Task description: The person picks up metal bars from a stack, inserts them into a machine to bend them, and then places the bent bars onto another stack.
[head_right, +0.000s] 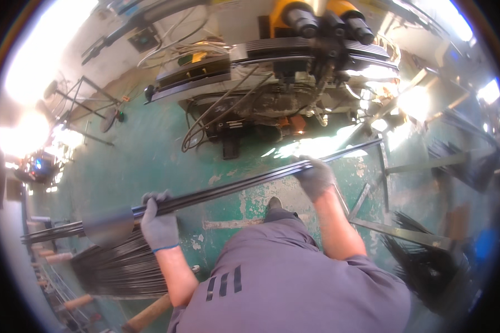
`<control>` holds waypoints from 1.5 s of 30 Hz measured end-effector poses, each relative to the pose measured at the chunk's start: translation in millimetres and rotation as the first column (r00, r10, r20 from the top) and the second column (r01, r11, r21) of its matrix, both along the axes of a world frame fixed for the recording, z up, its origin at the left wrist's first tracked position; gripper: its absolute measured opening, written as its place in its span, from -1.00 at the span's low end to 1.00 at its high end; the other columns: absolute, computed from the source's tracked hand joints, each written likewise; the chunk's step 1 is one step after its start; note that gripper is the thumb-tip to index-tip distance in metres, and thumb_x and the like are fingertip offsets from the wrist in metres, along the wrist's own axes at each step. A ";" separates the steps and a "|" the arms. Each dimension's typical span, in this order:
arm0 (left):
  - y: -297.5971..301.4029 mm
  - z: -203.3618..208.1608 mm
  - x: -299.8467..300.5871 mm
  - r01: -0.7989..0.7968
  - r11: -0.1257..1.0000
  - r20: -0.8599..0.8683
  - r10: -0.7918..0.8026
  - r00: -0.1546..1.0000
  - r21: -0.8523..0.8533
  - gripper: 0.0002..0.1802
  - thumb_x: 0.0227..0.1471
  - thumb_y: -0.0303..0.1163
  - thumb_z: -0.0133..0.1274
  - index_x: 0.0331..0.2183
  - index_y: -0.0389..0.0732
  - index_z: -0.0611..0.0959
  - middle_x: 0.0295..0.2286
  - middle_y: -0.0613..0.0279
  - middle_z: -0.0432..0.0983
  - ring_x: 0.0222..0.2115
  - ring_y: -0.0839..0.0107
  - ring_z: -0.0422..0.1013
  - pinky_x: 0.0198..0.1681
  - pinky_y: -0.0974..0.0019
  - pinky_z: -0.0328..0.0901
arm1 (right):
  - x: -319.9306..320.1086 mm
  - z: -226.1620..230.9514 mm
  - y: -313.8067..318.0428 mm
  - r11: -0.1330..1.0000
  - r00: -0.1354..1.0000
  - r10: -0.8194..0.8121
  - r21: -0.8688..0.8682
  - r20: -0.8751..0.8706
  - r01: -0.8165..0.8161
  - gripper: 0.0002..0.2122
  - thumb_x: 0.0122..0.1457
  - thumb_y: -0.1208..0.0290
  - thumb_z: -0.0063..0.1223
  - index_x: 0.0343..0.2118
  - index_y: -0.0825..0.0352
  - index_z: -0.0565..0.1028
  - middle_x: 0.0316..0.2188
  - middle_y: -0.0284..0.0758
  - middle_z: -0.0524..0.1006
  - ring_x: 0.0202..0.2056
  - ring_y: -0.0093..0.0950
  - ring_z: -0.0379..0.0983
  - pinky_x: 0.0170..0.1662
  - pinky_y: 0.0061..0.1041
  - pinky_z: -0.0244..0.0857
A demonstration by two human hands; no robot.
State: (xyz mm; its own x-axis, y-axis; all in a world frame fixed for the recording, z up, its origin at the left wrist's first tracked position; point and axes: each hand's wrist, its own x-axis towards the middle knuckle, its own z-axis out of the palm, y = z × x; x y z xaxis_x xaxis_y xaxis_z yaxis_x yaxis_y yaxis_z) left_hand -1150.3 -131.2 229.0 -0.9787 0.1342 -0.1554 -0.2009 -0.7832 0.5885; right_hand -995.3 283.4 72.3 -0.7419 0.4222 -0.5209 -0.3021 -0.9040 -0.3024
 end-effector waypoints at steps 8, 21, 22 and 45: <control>40.8 47.1 -117.8 0.152 0.987 -0.202 -0.159 0.966 -0.050 -0.57 0.02 -0.61 0.07 0.00 -0.37 0.57 -0.13 -0.01 0.57 -0.01 0.03 0.50 0.35 -0.16 0.21 | -29.5 34.7 137.7 0.958 0.958 -0.278 0.089 0.070 0.272 -0.83 0.36 0.60 0.05 -0.03 0.49 0.47 -0.15 -0.11 0.61 -0.06 -0.20 0.59 0.13 -0.21 0.55; 146.5 5.9 -294.4 0.152 0.963 -0.082 -0.174 0.981 -0.225 -0.71 0.31 -0.33 0.10 -0.09 -0.37 0.60 -0.18 0.02 0.61 -0.09 0.11 0.54 0.17 0.01 0.42 | -156.7 95.9 251.4 0.824 0.828 -0.551 0.221 0.098 0.522 -0.73 0.32 0.20 0.22 -0.16 0.33 0.59 -0.28 -0.34 0.67 -0.19 -0.41 0.58 -0.02 -0.48 0.50; 154.3 0.6 -311.7 0.123 0.965 -0.066 -0.142 0.988 -0.233 -0.72 0.32 -0.33 0.09 -0.12 -0.39 0.62 -0.20 -0.01 0.61 -0.10 0.09 0.54 0.14 0.01 0.43 | -177.0 108.8 250.3 0.826 0.827 -0.550 0.221 0.117 0.518 -0.78 0.32 0.27 0.24 -0.17 0.33 0.59 -0.29 -0.32 0.68 -0.21 -0.41 0.60 -0.03 -0.41 0.54; 358.4 -35.5 -387.5 0.453 0.885 0.253 -0.465 0.848 0.107 -0.66 0.36 -0.28 0.03 -0.05 -0.38 0.61 -0.05 -0.04 0.60 0.04 -0.03 0.50 0.24 -0.15 0.37 | -329.1 115.6 303.4 0.794 0.524 -0.319 0.525 0.790 -0.307 -0.61 0.26 0.10 0.12 -0.03 0.33 0.58 -0.15 -0.37 0.65 -0.20 -0.53 0.51 -0.14 -0.42 0.40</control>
